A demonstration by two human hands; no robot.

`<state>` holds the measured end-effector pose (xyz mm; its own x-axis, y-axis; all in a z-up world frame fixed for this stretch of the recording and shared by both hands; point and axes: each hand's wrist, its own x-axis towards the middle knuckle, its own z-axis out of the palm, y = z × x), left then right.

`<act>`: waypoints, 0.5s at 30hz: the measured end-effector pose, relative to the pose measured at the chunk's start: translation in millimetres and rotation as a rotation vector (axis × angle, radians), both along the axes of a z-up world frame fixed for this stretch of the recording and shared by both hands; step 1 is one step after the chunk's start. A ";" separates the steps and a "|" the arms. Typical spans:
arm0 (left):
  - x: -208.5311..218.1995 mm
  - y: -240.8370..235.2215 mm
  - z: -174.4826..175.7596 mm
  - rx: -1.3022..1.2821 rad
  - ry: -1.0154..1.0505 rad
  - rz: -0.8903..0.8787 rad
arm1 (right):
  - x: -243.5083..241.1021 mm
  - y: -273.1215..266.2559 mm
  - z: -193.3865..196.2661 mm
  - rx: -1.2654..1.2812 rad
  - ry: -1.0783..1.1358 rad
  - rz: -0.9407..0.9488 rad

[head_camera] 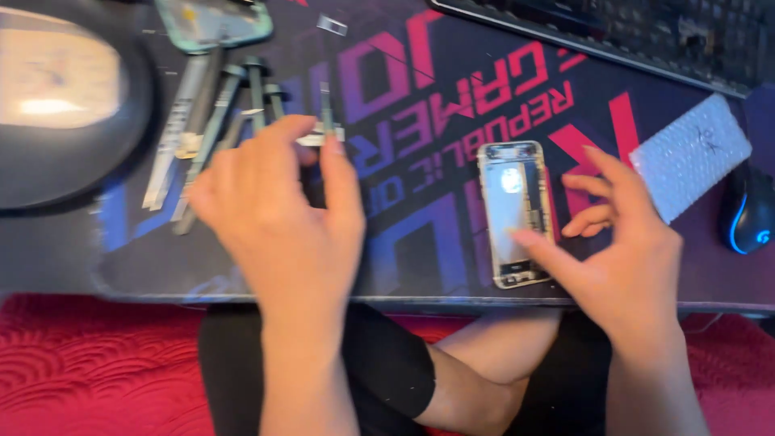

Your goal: The person disassembles a smartphone using a screwdriver and tweezers. They remove screws from the device, place them on the desk, and detach internal components like the battery connector and camera module.

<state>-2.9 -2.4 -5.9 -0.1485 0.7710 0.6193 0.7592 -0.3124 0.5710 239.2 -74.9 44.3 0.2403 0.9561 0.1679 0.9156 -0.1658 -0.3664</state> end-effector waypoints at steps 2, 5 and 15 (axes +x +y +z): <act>2.6 -0.1 -3.4 -0.065 0.059 -0.024 | 26.8 -9.4 -13.7 0.097 0.072 0.042; 5.2 -1.2 -3.0 -0.086 0.197 -0.016 | 50.8 -9.8 -31.2 0.227 0.396 -0.023; 16.2 -7.4 -10.6 -0.141 0.372 0.220 | 54.1 -6.8 -21.5 -0.037 0.078 0.168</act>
